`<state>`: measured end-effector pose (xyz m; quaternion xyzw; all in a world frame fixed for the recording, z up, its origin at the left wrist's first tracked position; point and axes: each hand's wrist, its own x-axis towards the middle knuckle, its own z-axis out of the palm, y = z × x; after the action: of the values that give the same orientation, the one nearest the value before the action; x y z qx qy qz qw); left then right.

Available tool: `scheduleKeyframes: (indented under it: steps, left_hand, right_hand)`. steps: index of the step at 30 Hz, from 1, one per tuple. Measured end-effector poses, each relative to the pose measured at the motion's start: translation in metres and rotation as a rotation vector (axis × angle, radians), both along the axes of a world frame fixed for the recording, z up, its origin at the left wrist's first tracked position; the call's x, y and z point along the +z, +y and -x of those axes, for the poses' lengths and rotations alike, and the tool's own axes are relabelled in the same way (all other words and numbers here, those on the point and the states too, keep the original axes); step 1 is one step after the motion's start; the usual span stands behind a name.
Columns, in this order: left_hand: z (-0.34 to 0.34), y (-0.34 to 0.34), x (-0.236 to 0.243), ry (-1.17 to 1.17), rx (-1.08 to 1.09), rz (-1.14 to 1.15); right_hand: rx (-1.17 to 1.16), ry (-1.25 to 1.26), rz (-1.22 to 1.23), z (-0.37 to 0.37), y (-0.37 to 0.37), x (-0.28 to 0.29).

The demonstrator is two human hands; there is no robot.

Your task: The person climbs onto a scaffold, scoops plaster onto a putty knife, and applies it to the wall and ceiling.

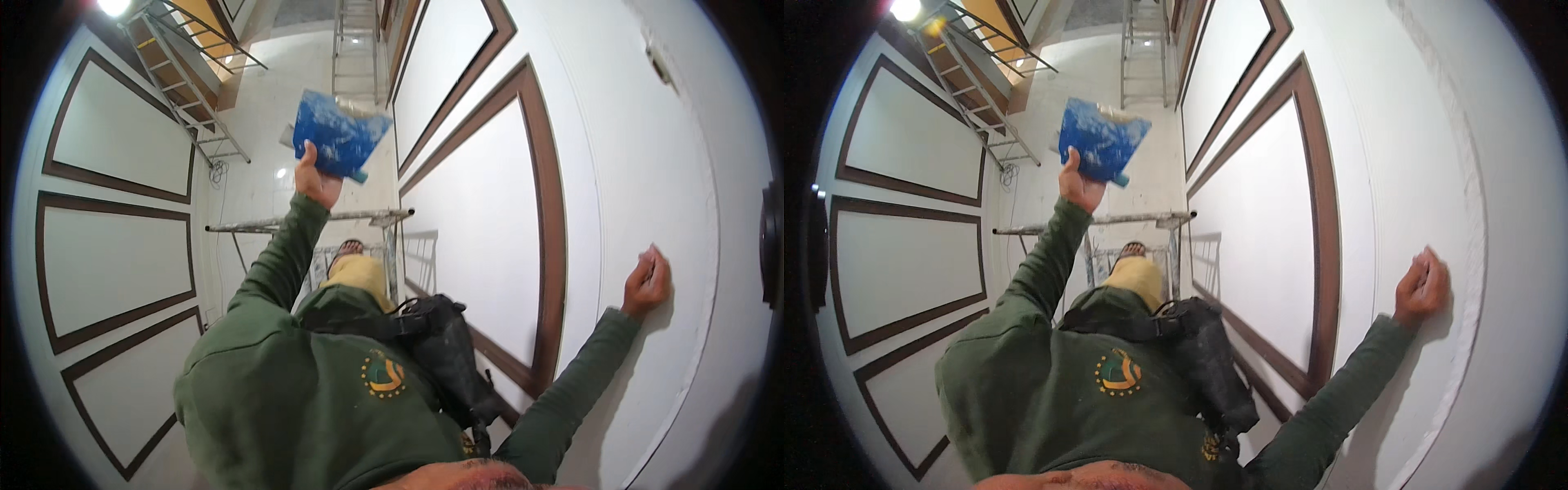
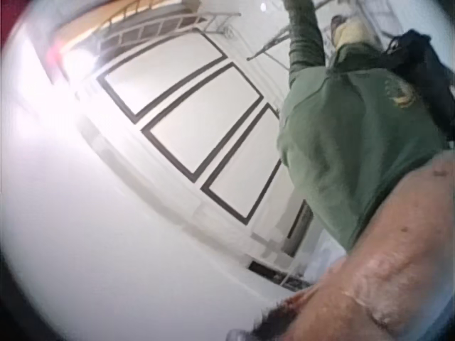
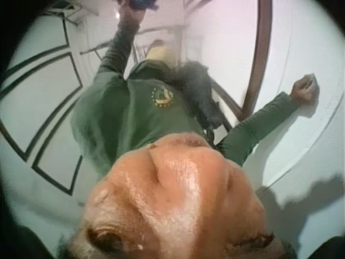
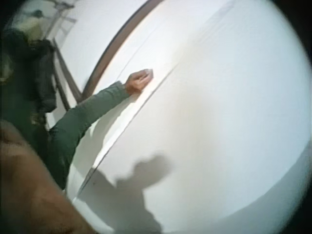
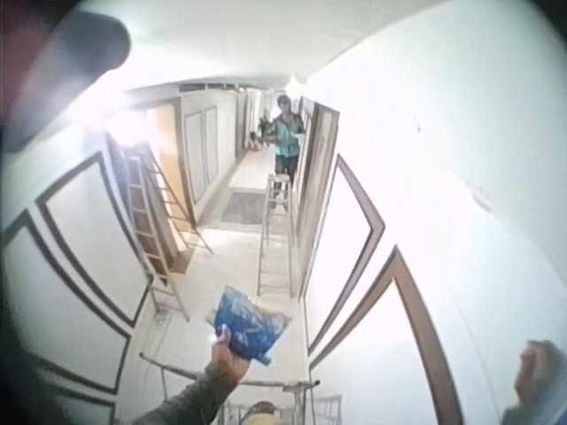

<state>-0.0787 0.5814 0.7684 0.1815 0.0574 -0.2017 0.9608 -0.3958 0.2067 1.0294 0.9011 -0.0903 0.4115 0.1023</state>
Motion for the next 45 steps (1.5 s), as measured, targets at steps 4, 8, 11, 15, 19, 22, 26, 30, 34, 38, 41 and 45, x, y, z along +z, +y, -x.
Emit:
scheduleKeyframes:
  steps: [4,8,11,15,19,22,26,30,34,38,41,45]
  left_hand:
    - [-0.004,0.007,-0.012,0.090,-0.044,0.037]
    - [-0.001,0.016,-0.018,0.102,-0.006,-0.014]
    - [-0.004,0.015,-0.031,0.132,-0.004,-0.019]
    - [0.000,0.012,-0.024,0.168,0.010,-0.034]
    - [0.001,0.005,-0.024,0.141,0.019,-0.027]
    - [0.003,0.002,-0.033,0.144,0.069,-0.019]
    - [0.007,-0.006,-0.031,0.129,0.172,-0.015]
    - [0.013,-0.010,-0.035,0.165,0.272,-0.041]
    - [0.019,-0.014,-0.044,0.232,0.342,-0.007]
    - [0.026,-0.019,-0.066,0.252,0.385,0.038]
    - [0.029,-0.021,-0.075,0.289,0.429,0.038]
    - [0.030,-0.022,-0.085,0.254,0.438,0.050]
  right_hand:
    - [-0.084,-0.016,-0.017,0.007,-0.007,-0.008]
    - [-0.051,-0.078,0.031,-0.010,0.008,-0.002]
    - [-0.067,-0.073,0.071,0.002,0.015,-0.005]
    - [-0.100,-0.084,0.108,0.011,0.022,-0.011]
    - [-0.136,-0.142,0.104,0.023,0.003,-0.029]
    - [-0.128,-0.114,0.103,0.015,-0.010,-0.031]
    - [-0.077,-0.088,-0.055,-0.002,-0.050,-0.039]
    - [-0.135,-0.113,-0.051,-0.030,-0.078,-0.043]
    - [-0.162,-0.071,-0.053,-0.044,-0.113,-0.039]
    - [-0.097,-0.202,-0.232,-0.060,-0.119,-0.054]
    - [-0.037,-0.179,-0.175,-0.078,-0.132,-0.058]
    - [-0.016,-0.208,-0.102,-0.095,-0.168,-0.064]
